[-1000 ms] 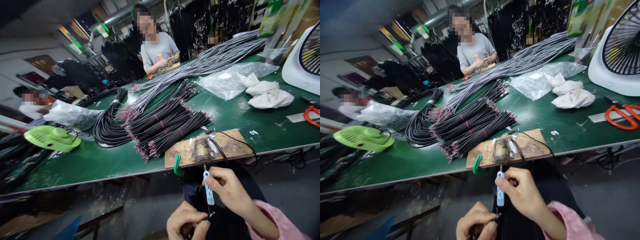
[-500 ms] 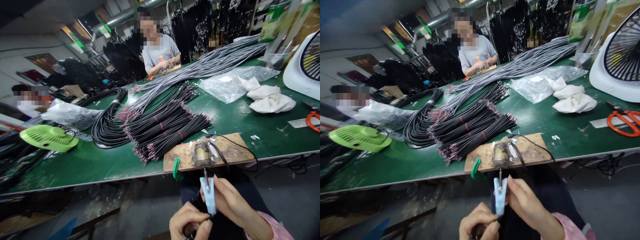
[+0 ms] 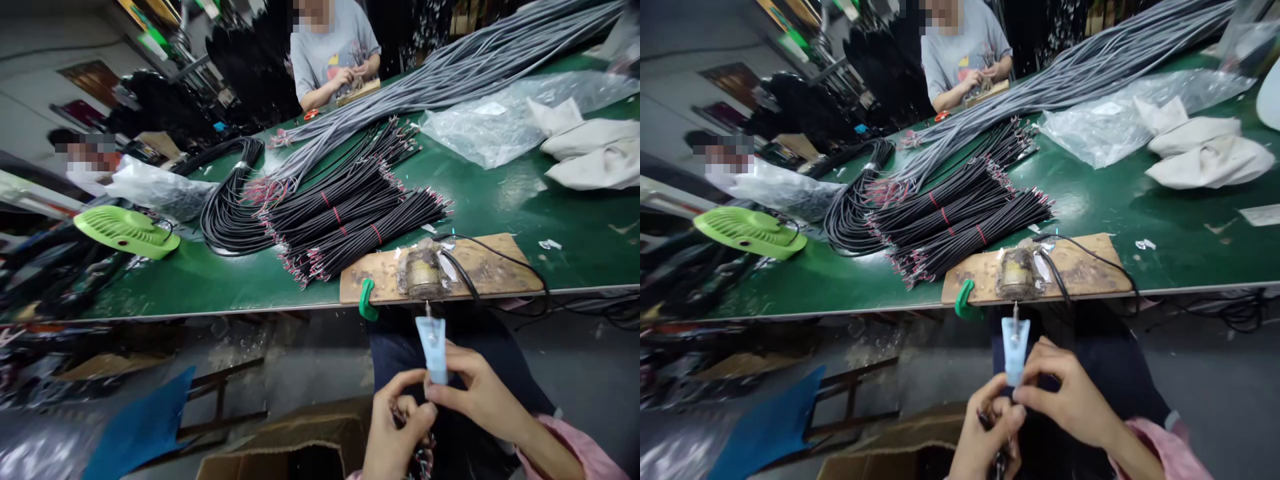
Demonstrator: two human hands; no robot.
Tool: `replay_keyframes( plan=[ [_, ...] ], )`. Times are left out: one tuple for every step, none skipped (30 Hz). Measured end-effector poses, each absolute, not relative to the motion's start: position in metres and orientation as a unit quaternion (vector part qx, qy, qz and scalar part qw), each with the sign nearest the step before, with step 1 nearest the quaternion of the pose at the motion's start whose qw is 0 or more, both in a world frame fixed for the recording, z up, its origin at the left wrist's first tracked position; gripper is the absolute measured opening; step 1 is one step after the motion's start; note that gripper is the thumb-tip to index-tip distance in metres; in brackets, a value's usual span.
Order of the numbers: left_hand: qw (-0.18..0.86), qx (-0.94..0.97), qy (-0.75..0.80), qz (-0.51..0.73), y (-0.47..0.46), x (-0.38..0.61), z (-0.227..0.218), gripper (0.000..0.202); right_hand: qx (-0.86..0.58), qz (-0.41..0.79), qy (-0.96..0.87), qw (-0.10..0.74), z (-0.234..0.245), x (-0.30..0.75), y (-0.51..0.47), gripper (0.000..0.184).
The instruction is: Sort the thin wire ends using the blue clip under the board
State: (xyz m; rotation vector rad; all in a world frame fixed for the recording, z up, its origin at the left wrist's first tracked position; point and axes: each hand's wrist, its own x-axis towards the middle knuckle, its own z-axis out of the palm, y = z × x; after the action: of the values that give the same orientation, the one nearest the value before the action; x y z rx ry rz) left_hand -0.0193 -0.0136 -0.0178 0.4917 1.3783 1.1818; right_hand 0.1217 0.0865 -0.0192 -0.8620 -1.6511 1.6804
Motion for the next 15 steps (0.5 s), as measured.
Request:
replay_keyframes(
  plan=[
    [0.592,0.199,0.589,0.513,-0.013,-0.017,-0.019,0.055,-0.305,0.627,-0.654,0.292,-0.015,0.119,0.085,0.013],
    [0.590,0.191,0.587,0.521,-0.011,-0.015,-0.019,0.061,-0.284,0.621,-0.677,0.274,-0.010,0.116,0.085,0.009],
    [0.585,0.188,0.586,0.528,-0.009,-0.013,-0.018,0.065,-0.267,0.613,-0.695,0.263,-0.005,0.114,0.084,0.004],
    [0.582,0.194,0.585,0.531,-0.005,-0.012,-0.017,0.066,-0.257,0.604,-0.708,0.260,-0.001,0.112,0.083,0.003],
    [0.581,0.201,0.584,0.530,-0.002,-0.011,-0.016,0.064,-0.253,0.593,-0.718,0.262,0.002,0.111,0.083,0.009],
    [0.589,0.213,0.581,0.519,0.001,-0.011,-0.016,0.059,-0.255,0.582,-0.725,0.266,0.004,0.111,0.082,0.014],
    [0.601,0.227,0.575,0.506,0.003,-0.010,-0.018,0.050,-0.262,0.570,-0.730,0.270,0.005,0.111,0.081,0.017],
    [0.605,0.236,0.573,0.500,0.002,-0.010,-0.022,0.040,-0.272,0.560,-0.735,0.269,0.003,0.112,0.080,0.018],
    [0.613,0.240,0.570,0.492,0.000,-0.010,-0.027,0.031,-0.285,0.549,-0.739,0.267,0.001,0.113,0.078,0.018],
    [0.616,0.249,0.563,0.491,-0.004,-0.010,-0.034,0.028,-0.301,0.540,-0.741,0.264,-0.003,0.115,0.077,0.018],
    [0.613,0.250,0.557,0.502,-0.010,-0.011,-0.041,0.032,-0.316,0.532,-0.741,0.262,-0.007,0.117,0.076,0.017],
    [0.599,0.237,0.563,0.518,-0.016,-0.011,-0.048,0.037,-0.331,0.526,-0.738,0.262,-0.011,0.118,0.074,0.018],
    [0.559,0.215,0.593,0.537,-0.023,-0.012,-0.055,0.041,-0.345,0.524,-0.732,0.265,-0.015,0.120,0.072,0.018],
    [0.530,0.195,0.613,0.552,-0.029,-0.013,-0.060,0.043,-0.356,0.526,-0.724,0.268,-0.019,0.121,0.070,0.019],
    [0.519,0.182,0.622,0.557,-0.034,-0.014,-0.063,0.044,-0.364,0.530,-0.716,0.271,-0.022,0.122,0.067,0.019]
  ],
)
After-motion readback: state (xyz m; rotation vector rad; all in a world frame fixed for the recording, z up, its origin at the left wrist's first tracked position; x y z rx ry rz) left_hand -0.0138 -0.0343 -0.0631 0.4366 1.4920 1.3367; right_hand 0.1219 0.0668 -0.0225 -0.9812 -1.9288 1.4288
